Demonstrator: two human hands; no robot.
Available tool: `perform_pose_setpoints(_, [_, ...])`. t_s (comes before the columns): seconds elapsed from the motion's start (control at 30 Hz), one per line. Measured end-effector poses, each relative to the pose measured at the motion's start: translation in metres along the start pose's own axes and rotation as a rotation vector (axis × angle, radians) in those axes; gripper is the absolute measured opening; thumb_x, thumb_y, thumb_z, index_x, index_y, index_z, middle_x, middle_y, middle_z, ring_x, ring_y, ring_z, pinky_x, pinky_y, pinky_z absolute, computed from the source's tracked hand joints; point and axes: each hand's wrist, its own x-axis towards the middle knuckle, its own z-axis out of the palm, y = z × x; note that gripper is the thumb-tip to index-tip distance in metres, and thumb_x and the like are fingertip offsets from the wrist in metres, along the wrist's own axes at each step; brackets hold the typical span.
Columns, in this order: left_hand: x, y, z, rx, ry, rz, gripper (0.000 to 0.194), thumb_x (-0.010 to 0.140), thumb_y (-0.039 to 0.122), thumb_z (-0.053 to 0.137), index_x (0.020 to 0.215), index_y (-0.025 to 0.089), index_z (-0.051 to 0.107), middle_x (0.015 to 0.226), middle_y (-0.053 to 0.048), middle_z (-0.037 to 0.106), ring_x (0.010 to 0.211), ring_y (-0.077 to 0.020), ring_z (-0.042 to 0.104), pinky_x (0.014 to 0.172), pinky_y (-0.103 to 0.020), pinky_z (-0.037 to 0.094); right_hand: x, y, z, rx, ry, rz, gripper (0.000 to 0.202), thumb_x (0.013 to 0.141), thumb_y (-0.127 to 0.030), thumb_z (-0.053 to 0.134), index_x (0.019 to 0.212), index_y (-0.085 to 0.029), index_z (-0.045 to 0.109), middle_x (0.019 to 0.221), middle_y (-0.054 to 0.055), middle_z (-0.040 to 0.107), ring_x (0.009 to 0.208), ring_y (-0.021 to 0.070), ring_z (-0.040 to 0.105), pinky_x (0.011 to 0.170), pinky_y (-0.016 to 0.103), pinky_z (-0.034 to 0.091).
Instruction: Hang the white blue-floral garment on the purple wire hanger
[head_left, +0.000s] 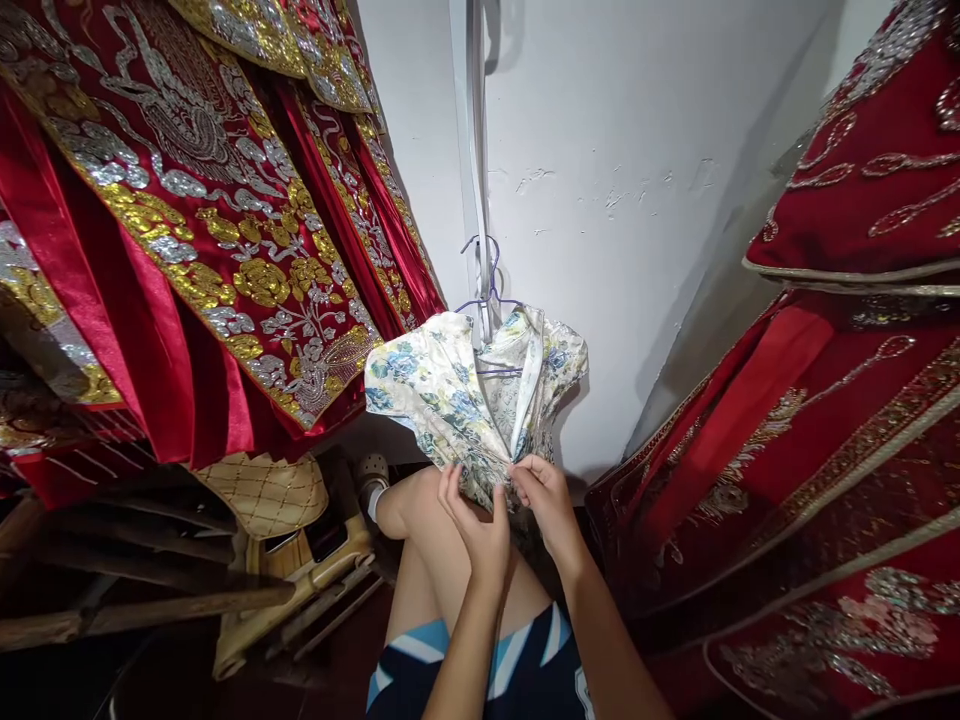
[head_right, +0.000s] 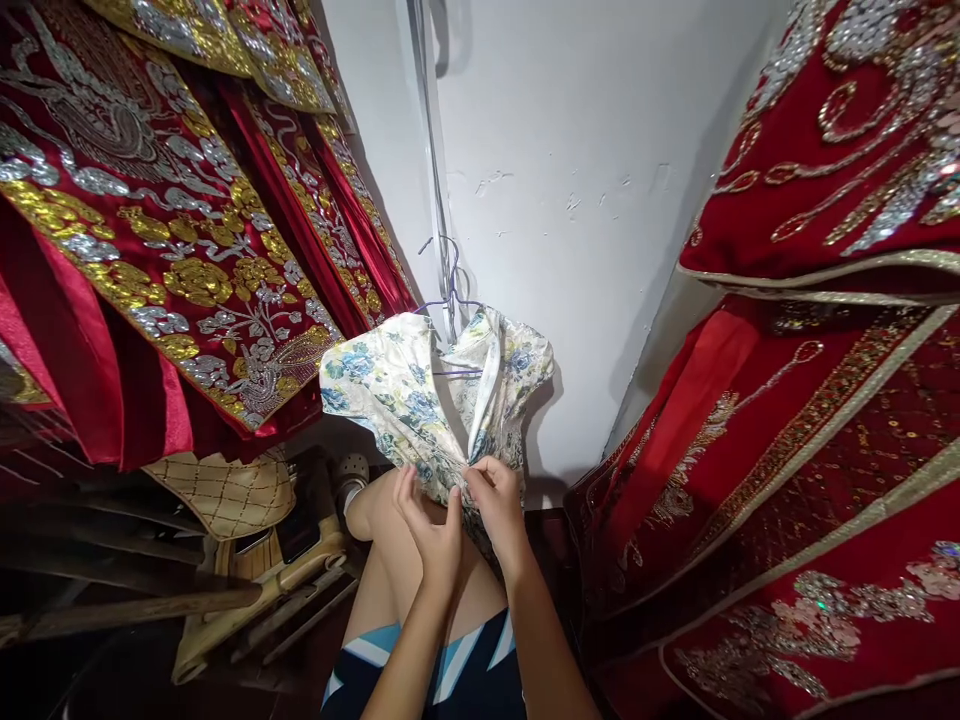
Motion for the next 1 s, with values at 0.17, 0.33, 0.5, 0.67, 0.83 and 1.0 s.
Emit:
perform_pose_setpoints(0.17, [0.014, 0.013, 0.01, -0.109, -0.221, -0.018, 0.019, 0.095, 0.025, 0.055, 0.112, 0.02, 0.061, 0.113, -0.011, 0.062, 0.113, -0.0235, 0.059, 0.102, -0.041, 0.046, -0.001, -0.006, 0.003, -0.015, -0.016, -0.017, 0.025, 0.075, -0.036, 0.066, 0.061, -0.019, 0.054, 0.054, -0.006, 0.041, 0.053, 0.0096, 0.035, 0.052, 0.025, 0.025])
perform_pose_setpoints(0.33, [0.02, 0.016, 0.006, -0.152, -0.314, -0.208, 0.017, 0.094, 0.028, 0.055, 0.106, 0.019, 0.061, 0.101, -0.008, 0.065, 0.098, -0.022, 0.062, 0.088, -0.034, 0.049, -0.003, -0.008, 0.004, -0.053, -0.048, -0.003, 0.026, 0.077, -0.037, 0.066, 0.063, -0.018, 0.055, 0.056, -0.005, 0.041, 0.055, 0.0103, 0.036, 0.053, 0.026, 0.025])
perform_pose_setpoints(0.5, [0.025, 0.021, -0.003, -0.153, -0.33, -0.231, 0.016, 0.094, 0.031, 0.054, 0.097, 0.018, 0.063, 0.092, -0.007, 0.066, 0.091, -0.0216, 0.062, 0.083, -0.032, 0.048, -0.005, -0.008, 0.01, -0.028, -0.067, 0.03, 0.027, 0.077, -0.039, 0.067, 0.064, -0.018, 0.056, 0.056, -0.005, 0.043, 0.055, 0.0104, 0.037, 0.052, 0.025, 0.024])
perform_pose_setpoints(0.67, [0.026, 0.026, -0.008, -0.183, -0.343, -0.222, 0.018, 0.095, 0.032, 0.054, 0.09, 0.018, 0.064, 0.085, -0.006, 0.065, 0.085, -0.0204, 0.062, 0.078, -0.03, 0.048, -0.005, -0.014, 0.019, 0.05, -0.073, 0.028, 0.037, 0.074, -0.046, 0.072, 0.059, -0.019, 0.051, 0.053, -0.006, 0.04, 0.051, 0.0094, 0.033, 0.05, 0.025, 0.024])
perform_pose_setpoints(0.83, [0.026, 0.024, -0.011, -0.197, -0.36, -0.225, 0.017, 0.095, 0.032, 0.056, 0.089, 0.017, 0.063, 0.085, -0.006, 0.065, 0.085, -0.0195, 0.062, 0.079, -0.03, 0.048, -0.005, -0.014, 0.023, 0.109, -0.087, 0.032, 0.043, 0.078, -0.05, 0.069, 0.057, -0.021, 0.045, 0.052, -0.006, 0.039, 0.049, 0.0087, 0.032, 0.049, 0.025, 0.026])
perform_pose_setpoints(1.0, [0.025, 0.02, -0.011, -0.213, -0.389, -0.219, 0.019, 0.096, 0.034, 0.055, 0.091, 0.017, 0.064, 0.085, -0.006, 0.065, 0.084, -0.0198, 0.063, 0.078, -0.03, 0.05, -0.005, -0.013, 0.02, 0.144, -0.058, 0.08, 0.044, 0.076, -0.053, 0.07, 0.059, -0.02, 0.047, 0.05, -0.006, 0.04, 0.046, 0.0074, 0.032, 0.047, 0.024, 0.024])
